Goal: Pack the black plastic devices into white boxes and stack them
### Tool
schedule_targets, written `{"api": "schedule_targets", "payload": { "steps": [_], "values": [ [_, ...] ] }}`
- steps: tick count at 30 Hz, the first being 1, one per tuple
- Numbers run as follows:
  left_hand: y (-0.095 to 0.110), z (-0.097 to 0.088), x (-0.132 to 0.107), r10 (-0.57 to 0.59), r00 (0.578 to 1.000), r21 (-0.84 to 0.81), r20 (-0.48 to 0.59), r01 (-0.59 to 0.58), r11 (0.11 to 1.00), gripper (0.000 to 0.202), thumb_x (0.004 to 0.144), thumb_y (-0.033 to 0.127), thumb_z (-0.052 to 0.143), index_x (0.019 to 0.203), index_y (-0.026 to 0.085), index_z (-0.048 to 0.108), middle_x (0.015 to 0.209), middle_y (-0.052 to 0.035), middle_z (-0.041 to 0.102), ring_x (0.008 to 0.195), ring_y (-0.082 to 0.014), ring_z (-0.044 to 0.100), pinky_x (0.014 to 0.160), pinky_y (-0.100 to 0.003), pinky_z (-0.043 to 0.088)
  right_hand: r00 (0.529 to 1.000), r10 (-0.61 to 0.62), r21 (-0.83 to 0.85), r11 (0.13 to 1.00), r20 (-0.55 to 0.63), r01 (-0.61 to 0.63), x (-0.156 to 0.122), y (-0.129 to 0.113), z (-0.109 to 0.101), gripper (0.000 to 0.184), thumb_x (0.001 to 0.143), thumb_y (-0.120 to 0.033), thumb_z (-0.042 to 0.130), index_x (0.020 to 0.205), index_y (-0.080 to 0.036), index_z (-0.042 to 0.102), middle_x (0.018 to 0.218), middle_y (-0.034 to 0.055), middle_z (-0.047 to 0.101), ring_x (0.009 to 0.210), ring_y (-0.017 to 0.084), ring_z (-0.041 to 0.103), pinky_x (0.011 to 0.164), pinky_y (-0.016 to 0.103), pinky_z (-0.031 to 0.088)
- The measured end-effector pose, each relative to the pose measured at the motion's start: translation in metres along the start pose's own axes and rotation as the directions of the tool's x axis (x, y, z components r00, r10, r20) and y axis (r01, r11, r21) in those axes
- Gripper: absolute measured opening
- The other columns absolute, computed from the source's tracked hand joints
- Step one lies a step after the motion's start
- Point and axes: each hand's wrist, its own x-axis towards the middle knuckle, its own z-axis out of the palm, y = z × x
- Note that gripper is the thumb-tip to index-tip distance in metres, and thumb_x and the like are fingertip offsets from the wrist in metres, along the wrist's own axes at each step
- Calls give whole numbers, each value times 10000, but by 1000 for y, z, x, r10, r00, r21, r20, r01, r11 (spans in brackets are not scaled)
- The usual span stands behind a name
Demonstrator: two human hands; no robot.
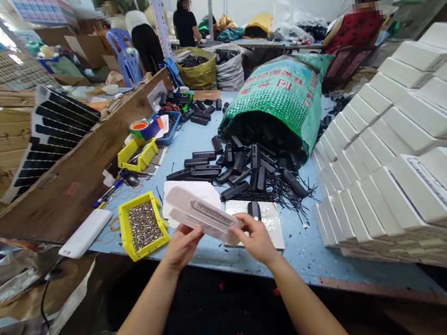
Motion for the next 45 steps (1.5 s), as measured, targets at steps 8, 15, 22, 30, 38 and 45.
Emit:
{"api": "schedule_targets", "payload": {
  "steps": [8,15,22,30,38,45],
  "values": [
    [10,21,-23,-698,571,550,433,446,706,417,671,436,746,979,161,689,982,-91,674,949,-249,612,894,-386,438,857,-316,-396,784,407,477,-1,-41,-26,319,904,-181,562,1214,-249,593,892,36,664,847,189,587,909,392,431],
    [-26,46,-36,-529,813,340,245,439,832,338,604,404,704,827,158,637,716,-16,561,665,-153,519,687,-313,435,888,-460,-505,770,-15,391,-18,-21,12,440,900,-273,588,1326,-203,502,1271,136,484,1186,271,447,984,443,402],
    [-11,23,-31,-218,917,811,335,-163,562,1112,569,442,831,1456,196,208,1085,-97,648,934,-266,601,880,-418,442,964,-238,-364,893,115,264,-32,-19,-6,121,851,-278,662,765,-197,635,1045,68,549,1041,240,472,927,417,378],
    [1,44,-35,-233,793,790,563,-433,435,325,892,344,510,1189,232,443,1174,-71,544,994,-196,559,893,-334,432,926,371,731,613,68,-299,-28,11,25,594,672,-666,705,1049,-223,581,850,26,550,594,116,460,504,220,375],
    [-6,58,-30,-280,835,830,474,-318,458,569,690,341,735,1160,235,432,1207,-64,536,1050,-250,540,909,-364,424,893,445,744,573,68,-343,-20,17,34,644,691,-687,674,1025,-137,658,771,65,651,679,186,607,624,279,479],
    [-21,56,-30,-140,928,849,345,-245,467,704,708,263,662,1277,205,251,1142,-100,554,931,-235,599,796,-354,462,997,-21,284,958,-78,42,-26,9,22,540,826,-606,588,1177,-204,668,1243,108,596,1162,272,548,1001,408,432]
  ]
}}
